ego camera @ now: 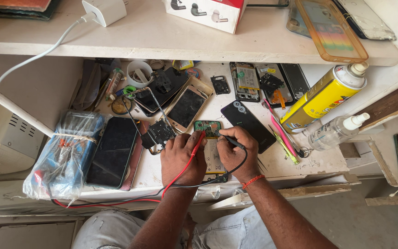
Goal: The person probes a disassembled smartphone motherboard with multimeter test leads, checking points on the board among other phone parts on the workbench. They then pick up the phone body with its battery and connect a charging cable to its port, working on the connector area by hand.
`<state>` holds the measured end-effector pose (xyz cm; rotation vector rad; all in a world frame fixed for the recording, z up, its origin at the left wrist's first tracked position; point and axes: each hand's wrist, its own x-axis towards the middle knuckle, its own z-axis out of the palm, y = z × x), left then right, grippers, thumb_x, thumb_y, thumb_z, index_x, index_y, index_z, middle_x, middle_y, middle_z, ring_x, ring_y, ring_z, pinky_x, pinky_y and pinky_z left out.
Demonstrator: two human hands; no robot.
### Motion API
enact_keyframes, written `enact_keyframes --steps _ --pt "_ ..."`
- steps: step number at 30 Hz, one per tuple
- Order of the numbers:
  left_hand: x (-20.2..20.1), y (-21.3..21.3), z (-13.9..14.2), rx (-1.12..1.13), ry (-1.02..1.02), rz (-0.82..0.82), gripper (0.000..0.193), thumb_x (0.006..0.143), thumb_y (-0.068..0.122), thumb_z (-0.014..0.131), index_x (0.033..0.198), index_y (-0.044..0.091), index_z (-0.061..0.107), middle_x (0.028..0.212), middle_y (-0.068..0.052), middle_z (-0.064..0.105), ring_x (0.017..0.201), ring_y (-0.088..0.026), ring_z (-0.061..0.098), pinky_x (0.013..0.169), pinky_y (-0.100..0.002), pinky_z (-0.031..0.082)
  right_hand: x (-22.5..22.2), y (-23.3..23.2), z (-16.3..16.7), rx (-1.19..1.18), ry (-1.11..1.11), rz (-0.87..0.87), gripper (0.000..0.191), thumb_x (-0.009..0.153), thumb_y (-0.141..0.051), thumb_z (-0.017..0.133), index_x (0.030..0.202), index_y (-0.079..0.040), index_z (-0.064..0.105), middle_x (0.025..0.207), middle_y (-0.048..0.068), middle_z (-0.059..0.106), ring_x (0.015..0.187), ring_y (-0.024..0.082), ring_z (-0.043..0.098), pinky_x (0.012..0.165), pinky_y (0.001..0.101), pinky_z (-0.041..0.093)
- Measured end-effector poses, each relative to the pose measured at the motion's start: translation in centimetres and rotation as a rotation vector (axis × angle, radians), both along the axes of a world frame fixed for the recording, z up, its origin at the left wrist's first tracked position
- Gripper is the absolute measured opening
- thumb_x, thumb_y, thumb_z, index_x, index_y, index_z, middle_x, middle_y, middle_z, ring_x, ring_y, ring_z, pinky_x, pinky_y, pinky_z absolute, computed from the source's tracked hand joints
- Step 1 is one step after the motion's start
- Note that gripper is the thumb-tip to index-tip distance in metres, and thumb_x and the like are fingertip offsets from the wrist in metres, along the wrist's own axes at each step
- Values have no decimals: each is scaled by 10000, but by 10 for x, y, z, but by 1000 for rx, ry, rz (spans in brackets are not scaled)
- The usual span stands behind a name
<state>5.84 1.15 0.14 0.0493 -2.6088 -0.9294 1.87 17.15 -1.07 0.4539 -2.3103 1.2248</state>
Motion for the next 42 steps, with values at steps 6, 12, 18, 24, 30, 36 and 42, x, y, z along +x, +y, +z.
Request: enact_keyframes --steps 6,12,18,24,30,36,42 --pt "0 1 0 -9 -5 -4 352 964 370 624 1270 214 698 1145 -50 682 1071 -271 604 907 -452 452 -1 1 -1 -4 11 5 110 875 -9 688 984 -7 696 833 69 709 690 94 701 581 249 574" --pt "0 0 -1 -9 22 -2 343 975 380 613 1263 214 701 1135 -49 686 1068 -271 606 903 -451 454 1 1 -1 -18 34 0 105 877 3 683 980 -12 691 791 50 691 664 74 671 566 244 544" --pt "4 0 -4 30 55 1 328 1002 357 578 1260 190 693 1106 -64 698 1019 -280 623 870 -451 463 4 0 -2 -75 61 26 101 887 18 667 981 -19 677 785 37 672 674 62 645 575 242 527" --pt "4 -1 -7 56 74 16 332 1030 347 536 1243 128 666 1114 -92 698 1035 -298 624 880 -462 466 5 1 -1 -66 45 30 84 885 15 662 960 -21 671 788 34 673 673 63 654 565 243 530" --pt "4 -1 -8 57 40 25 341 1032 358 523 1236 123 663 1112 -97 695 1035 -299 622 891 -462 463 5 1 -1 -50 44 24 76 880 6 663 951 -20 669 790 40 677 669 70 662 567 245 540" --pt "3 0 -8 39 41 35 343 1028 365 526 1224 124 672 1119 -101 690 1049 -303 615 903 -465 458 5 1 -1 -57 43 36 77 882 6 660 954 -18 669 792 44 680 677 74 670 575 247 547" --pt "4 0 -6 26 31 29 328 1028 362 530 1219 146 686 1118 -91 688 1047 -300 613 890 -460 458 4 0 -1 -60 53 42 83 879 11 658 956 -17 669 794 45 679 676 72 667 574 249 543"
